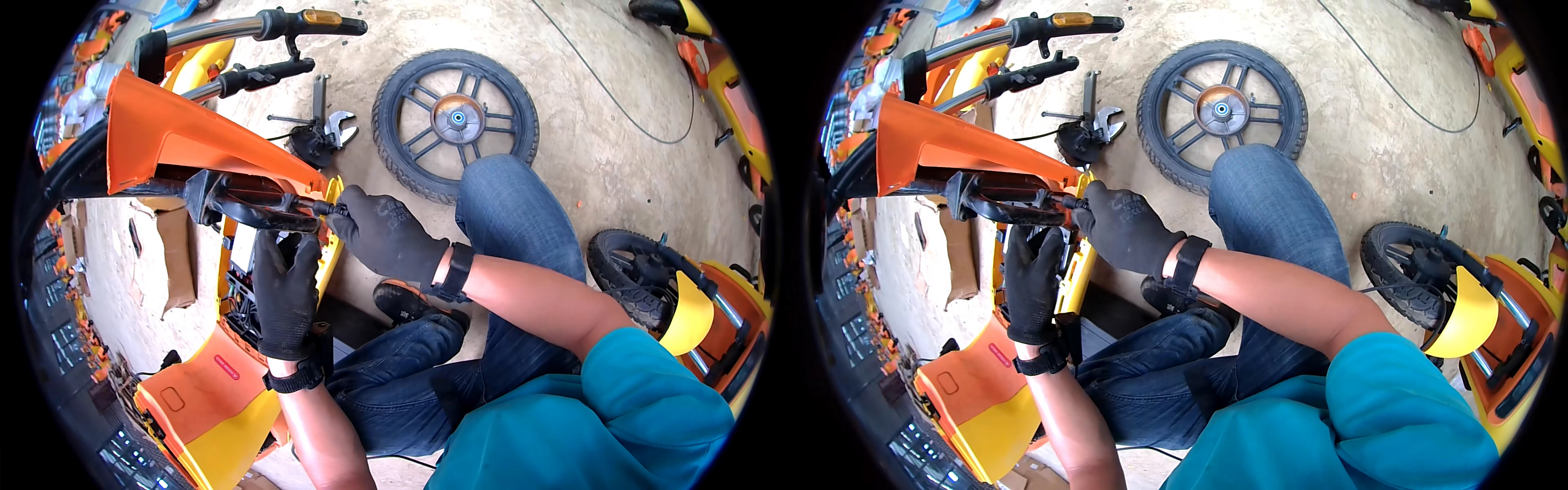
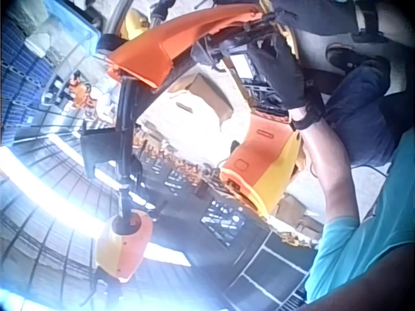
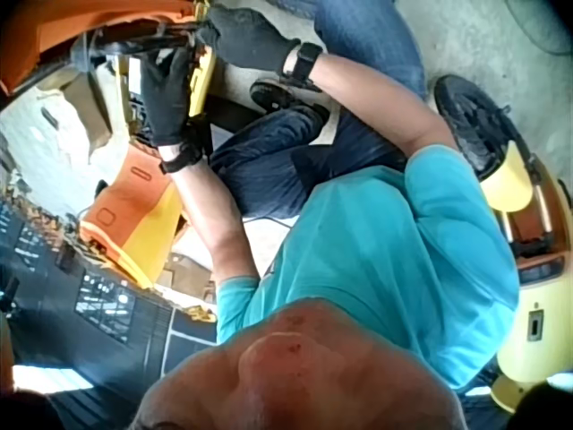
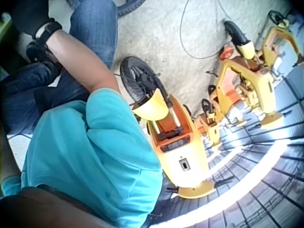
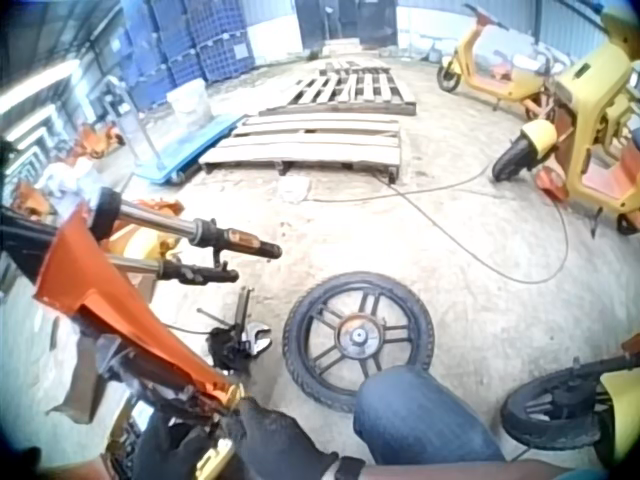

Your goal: The person uses a screwdriver to loosen and remove a plastic component from the frame of a scooter and then uses the tool to manipulate internal wires and fasteners on the vehicle while seated on the floor.

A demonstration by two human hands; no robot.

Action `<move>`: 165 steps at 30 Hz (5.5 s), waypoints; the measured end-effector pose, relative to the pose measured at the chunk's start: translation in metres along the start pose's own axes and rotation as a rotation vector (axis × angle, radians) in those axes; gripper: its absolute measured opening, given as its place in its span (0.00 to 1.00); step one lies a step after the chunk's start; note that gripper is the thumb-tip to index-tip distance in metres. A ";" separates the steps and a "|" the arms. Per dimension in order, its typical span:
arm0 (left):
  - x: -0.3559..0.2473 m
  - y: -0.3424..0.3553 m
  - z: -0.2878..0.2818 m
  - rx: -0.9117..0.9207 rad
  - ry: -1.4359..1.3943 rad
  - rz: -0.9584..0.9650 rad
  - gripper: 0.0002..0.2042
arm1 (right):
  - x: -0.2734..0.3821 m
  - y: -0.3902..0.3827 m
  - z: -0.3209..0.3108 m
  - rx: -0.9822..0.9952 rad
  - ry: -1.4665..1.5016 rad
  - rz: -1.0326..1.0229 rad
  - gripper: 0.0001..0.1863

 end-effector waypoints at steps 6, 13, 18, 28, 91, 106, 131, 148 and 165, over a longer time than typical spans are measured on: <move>0.009 0.000 -0.001 -0.020 0.121 0.062 0.13 | -0.007 0.003 -0.001 0.086 0.053 0.061 0.13; 0.019 -0.006 0.003 0.065 -0.176 -0.447 0.15 | 0.005 0.000 -0.005 -0.063 -0.079 -0.037 0.15; 0.040 -0.008 0.028 0.136 -0.382 -0.253 0.16 | -0.005 0.001 0.001 -0.136 -0.176 -0.165 0.14; 0.076 -0.001 0.049 0.066 -0.162 0.141 0.18 | -0.018 0.007 -0.001 0.087 0.061 -0.095 0.18; 0.066 0.007 0.049 0.033 -1.223 -0.417 0.11 | 0.049 0.041 -0.115 0.331 -0.972 -0.719 0.07; 0.066 0.007 0.048 0.027 -1.221 -0.458 0.12 | 0.050 0.051 -0.108 0.251 -1.019 -1.012 0.09; 0.067 0.009 0.049 0.033 -1.208 -0.446 0.11 | 0.002 0.044 -0.070 0.069 -0.985 -0.895 0.09; 0.063 0.006 0.047 -0.035 -1.122 -0.428 0.10 | -0.051 0.064 -0.015 0.237 -0.155 -0.049 0.20; 0.052 0.002 0.049 -0.023 -1.164 -0.504 0.09 | -0.062 0.073 -0.004 0.009 -0.248 -0.246 0.13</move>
Point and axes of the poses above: each hand's wrist, its own y-axis towards the middle knuckle, its own z-axis out of the palm, x = y × z, the point moved 2 cm from there along y, towards the middle knuckle, and after that the axes turned 5 degrees about -y, right-handed, at the moved point
